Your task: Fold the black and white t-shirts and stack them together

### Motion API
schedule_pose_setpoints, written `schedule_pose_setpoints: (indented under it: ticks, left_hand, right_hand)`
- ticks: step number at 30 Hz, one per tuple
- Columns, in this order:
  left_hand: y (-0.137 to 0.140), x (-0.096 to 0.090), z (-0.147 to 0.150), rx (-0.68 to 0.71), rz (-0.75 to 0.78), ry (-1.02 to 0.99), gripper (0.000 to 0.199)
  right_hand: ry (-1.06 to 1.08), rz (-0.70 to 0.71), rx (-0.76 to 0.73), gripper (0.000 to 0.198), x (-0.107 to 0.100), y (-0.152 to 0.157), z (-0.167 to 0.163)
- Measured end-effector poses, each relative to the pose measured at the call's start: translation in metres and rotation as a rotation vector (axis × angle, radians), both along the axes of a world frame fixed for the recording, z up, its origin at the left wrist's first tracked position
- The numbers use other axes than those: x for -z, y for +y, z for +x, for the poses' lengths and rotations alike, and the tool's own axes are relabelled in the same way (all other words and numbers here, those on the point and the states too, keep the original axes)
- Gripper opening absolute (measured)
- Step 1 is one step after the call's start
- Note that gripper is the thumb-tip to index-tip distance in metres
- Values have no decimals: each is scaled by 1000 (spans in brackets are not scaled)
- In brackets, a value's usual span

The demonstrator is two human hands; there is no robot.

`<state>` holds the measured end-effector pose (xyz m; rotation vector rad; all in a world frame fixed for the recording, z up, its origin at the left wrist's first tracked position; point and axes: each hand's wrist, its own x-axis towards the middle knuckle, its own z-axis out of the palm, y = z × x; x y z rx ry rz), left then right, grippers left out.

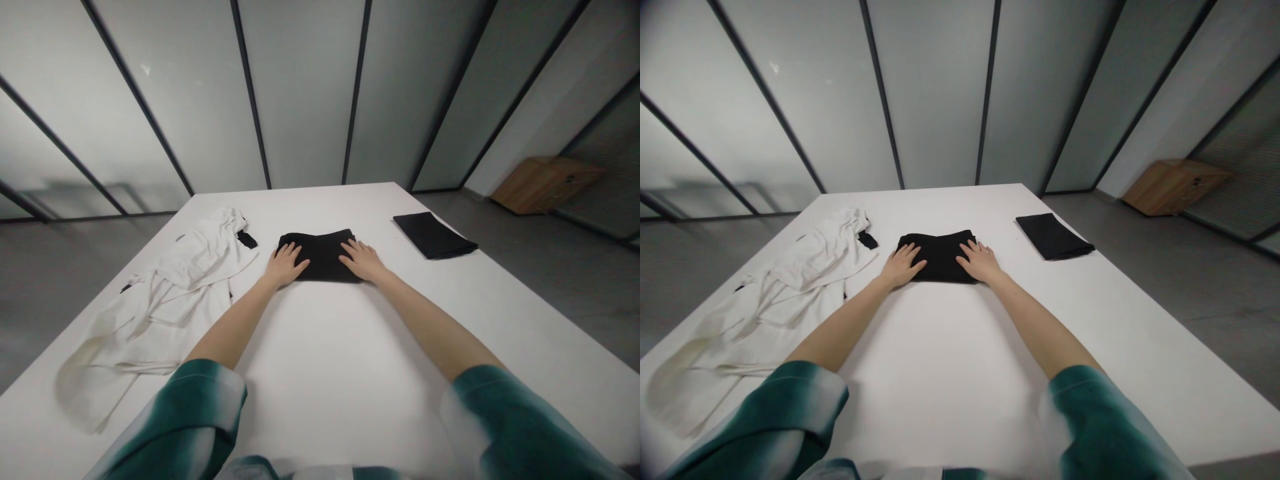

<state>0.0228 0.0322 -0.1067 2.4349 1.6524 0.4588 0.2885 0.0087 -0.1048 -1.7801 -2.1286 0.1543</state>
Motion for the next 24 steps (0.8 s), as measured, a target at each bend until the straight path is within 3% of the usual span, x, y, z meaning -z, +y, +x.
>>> schedule_pose_setpoints:
  ticks: [3, 9, 12, 16, 19, 24]
  left_hand:
    - [3, 6, -7, -17, 19, -56, 59]
    - [5, 11, -19, -39, 83, -187, 52]
    - [7, 12, -20, -111, 141, -233, 57]
    - [9, 11, -20, -310, 120, -243, 61]
    - [10, 8, -20, -383, 50, -200, 51]
    - [10, 7, -20, -341, 53, -159, 40]
  right_hand:
    - [175, -20, -2, 54, 15, 8, 12]
    - [318, 118, 55, 56, 29, 8, 16]
    - [322, 149, 193, 57, 27, 7, 15]
    - [245, 61, 328, 57, 23, 6, 15]
    - [181, 58, 346, 59, 23, 6, 14]
    - [192, 116, 248, 46, 25, 10, 12]
